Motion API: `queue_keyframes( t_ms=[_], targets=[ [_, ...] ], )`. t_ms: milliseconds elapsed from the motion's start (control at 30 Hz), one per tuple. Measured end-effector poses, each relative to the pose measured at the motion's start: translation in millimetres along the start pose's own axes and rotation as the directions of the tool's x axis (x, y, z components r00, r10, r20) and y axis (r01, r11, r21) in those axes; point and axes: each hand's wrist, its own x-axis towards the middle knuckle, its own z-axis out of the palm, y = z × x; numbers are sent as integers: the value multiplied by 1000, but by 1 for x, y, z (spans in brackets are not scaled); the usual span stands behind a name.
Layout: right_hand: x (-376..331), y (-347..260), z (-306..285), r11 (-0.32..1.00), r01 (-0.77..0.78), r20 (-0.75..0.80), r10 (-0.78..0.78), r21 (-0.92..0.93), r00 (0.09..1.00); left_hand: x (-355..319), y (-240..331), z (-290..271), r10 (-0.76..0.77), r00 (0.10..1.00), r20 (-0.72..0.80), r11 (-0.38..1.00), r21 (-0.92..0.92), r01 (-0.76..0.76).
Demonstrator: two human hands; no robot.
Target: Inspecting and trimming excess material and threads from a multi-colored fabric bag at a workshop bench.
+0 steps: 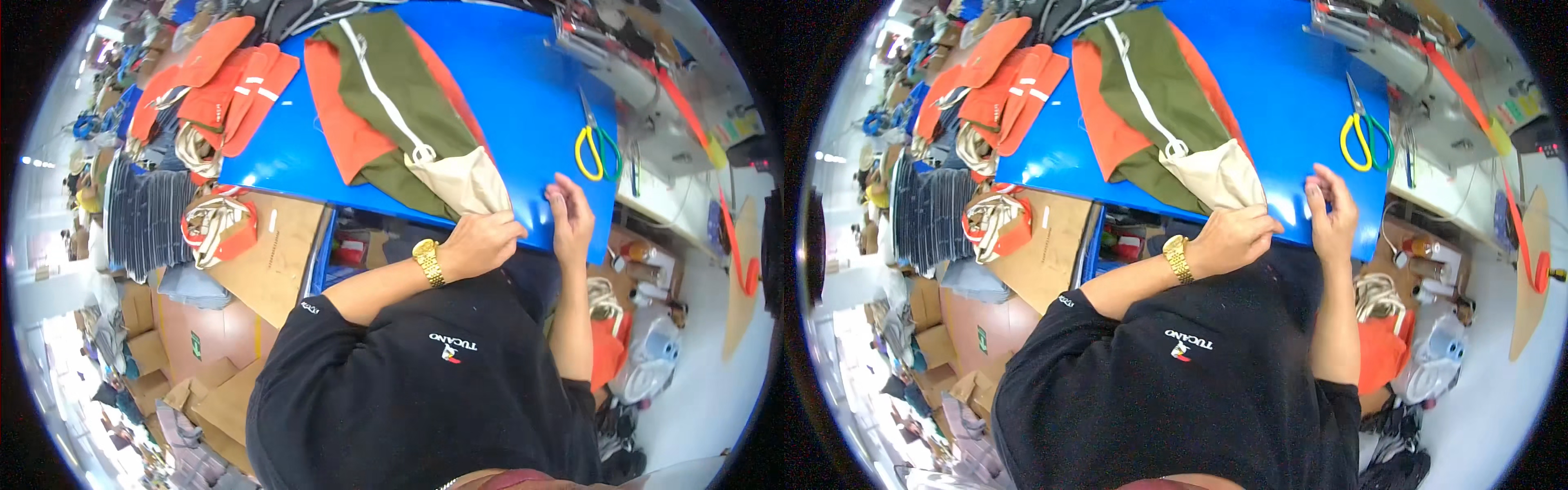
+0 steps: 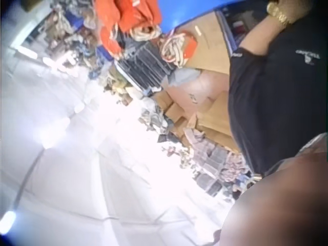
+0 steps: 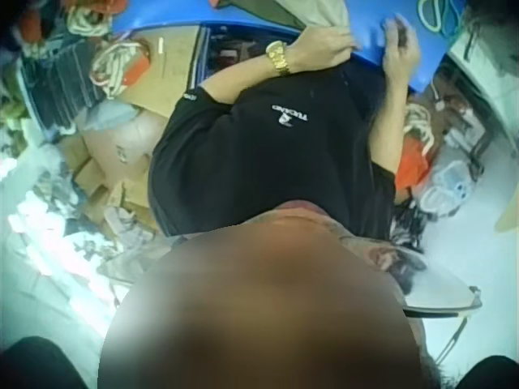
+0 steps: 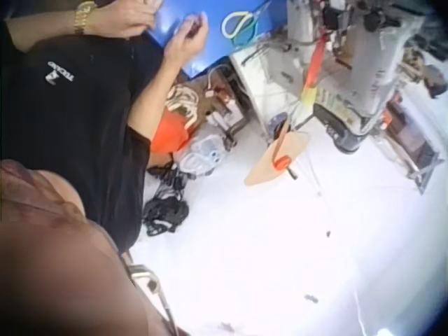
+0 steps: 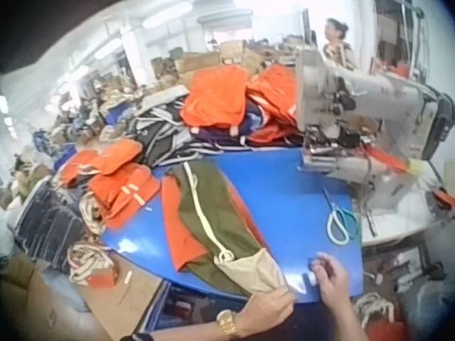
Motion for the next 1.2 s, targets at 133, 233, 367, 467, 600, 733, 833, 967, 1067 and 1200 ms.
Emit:
queue_keyframes(
  t_ms=[133, 233, 367, 467, 600, 733, 833, 967, 1067, 1200],
  targets=[
    [3, -9, 1, 1000, -10, 54, 11, -28, 998, -1, 10, -6, 53, 991, 123, 992, -121, -38],
    [-1, -27, 18, 981, -162, 162, 144, 103, 976, -16, 11, 1, 112, 976, 189, 980, -184, -77],
    [2, -50, 42, 977, -205, 279, 215, -67, 936, -25, 8, 11, 151, 936, 318, 964, -255, -69],
    [2, -35, 45, 966, -257, 273, 242, 21, 931, -21, 5, 3, 216, 935, 280, 947, -294, -131],
    [-14, -42, 25, 963, -268, 288, 248, 30, 925, -6, 16, -49, 24, 996, 91, 961, -276, 2],
    [-29, -53, 25, 919, -380, 297, 335, 108, 894, 1, -8, -83, -180, 951, -252, 977, -160, 143],
    [-33, -59, 32, 921, -385, 286, 353, 63, 891, 12, -15, -87, -264, 927, -267, 956, -203, 214],
    [-41, -69, 44, 977, -212, 257, 208, -12, 944, 26, -11, -85, -205, 979, 15, 959, 202, 197],
    [-18, -71, 26, 994, 43, 266, -14, -104, 964, 25, -14, -78, -322, 943, 84, 945, 82, 316],
    [48, -27, -51, 774, 51, -149, -185, -631, 971, 18, -18, -77, -337, 937, 89, 934, -94, 345]
  ],
)
